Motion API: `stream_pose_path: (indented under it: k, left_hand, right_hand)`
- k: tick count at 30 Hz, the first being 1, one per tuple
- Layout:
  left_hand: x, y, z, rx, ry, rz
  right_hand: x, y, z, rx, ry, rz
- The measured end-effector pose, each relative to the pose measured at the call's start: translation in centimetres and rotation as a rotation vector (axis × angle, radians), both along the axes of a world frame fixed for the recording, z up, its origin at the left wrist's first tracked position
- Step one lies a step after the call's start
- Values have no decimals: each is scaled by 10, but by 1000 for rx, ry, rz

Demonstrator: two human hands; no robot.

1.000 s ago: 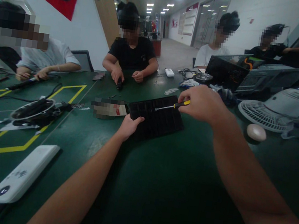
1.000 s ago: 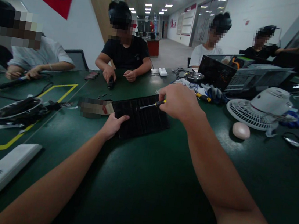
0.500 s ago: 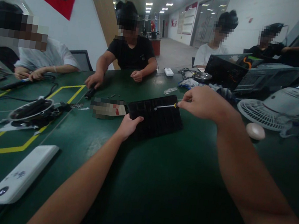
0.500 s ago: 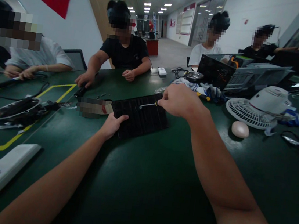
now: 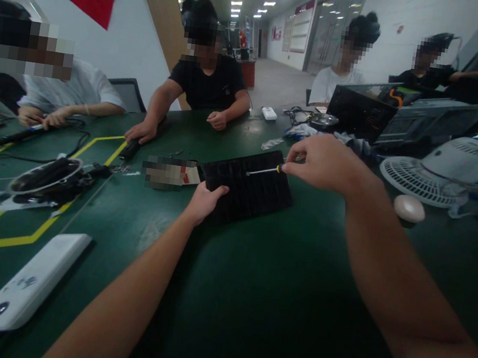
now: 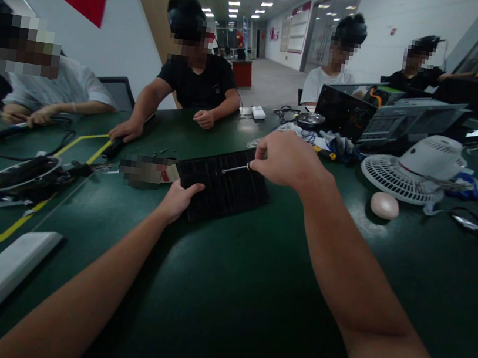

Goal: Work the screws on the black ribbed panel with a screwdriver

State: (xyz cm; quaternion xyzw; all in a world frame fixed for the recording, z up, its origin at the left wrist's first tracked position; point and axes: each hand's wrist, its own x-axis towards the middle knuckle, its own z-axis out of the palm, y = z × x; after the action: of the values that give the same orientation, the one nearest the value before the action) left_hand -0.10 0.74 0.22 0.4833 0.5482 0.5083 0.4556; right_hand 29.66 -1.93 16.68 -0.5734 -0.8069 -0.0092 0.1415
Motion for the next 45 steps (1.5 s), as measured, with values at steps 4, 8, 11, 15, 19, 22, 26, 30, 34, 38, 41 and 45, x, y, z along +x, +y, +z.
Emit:
stream_pose_path:
  k: [4, 8, 11, 15, 19, 22, 26, 30, 34, 38, 41, 45]
  left_hand:
    - [-1, 1, -1, 2, 9, -7]
    - [-2, 2, -2, 6, 10, -14]
    - [-2, 2, -1, 11, 12, -19]
    - [-1, 0, 1, 22, 17, -1]
    - [1, -1, 1, 16, -1, 18]
    - [2, 0, 0, 15, -10, 8]
    - [1, 0, -1, 22, -9, -9]
    - [0, -1, 0, 14, -6, -17]
    - [1, -1, 0, 23, -3, -24]
    - [1, -2, 1, 17, -10, -24]
    - [1, -2, 1, 18, -4, -18]
    - [1, -3, 2, 24, 1, -22]
  right_hand:
    - [0, 2, -1, -6, 4, -4]
    - [-2, 2, -2, -20, 4, -6]
    - [-1, 2, -1, -15, 12, 3]
    - [1, 1, 2, -8, 32, 8]
    - [2, 4, 1, -9, 33, 10]
    - [3, 8, -2, -6, 7, 9]
    - [3, 10, -4, -20, 3, 14]
    - [3, 10, -3, -62, -11, 16]
    - [4, 10, -2, -67, -20, 0]
    - [3, 10, -3, -91, -52, -4]
    - [2, 11, -4, -108, -89, 8]
    - [1, 12, -5, -125, -91, 9]
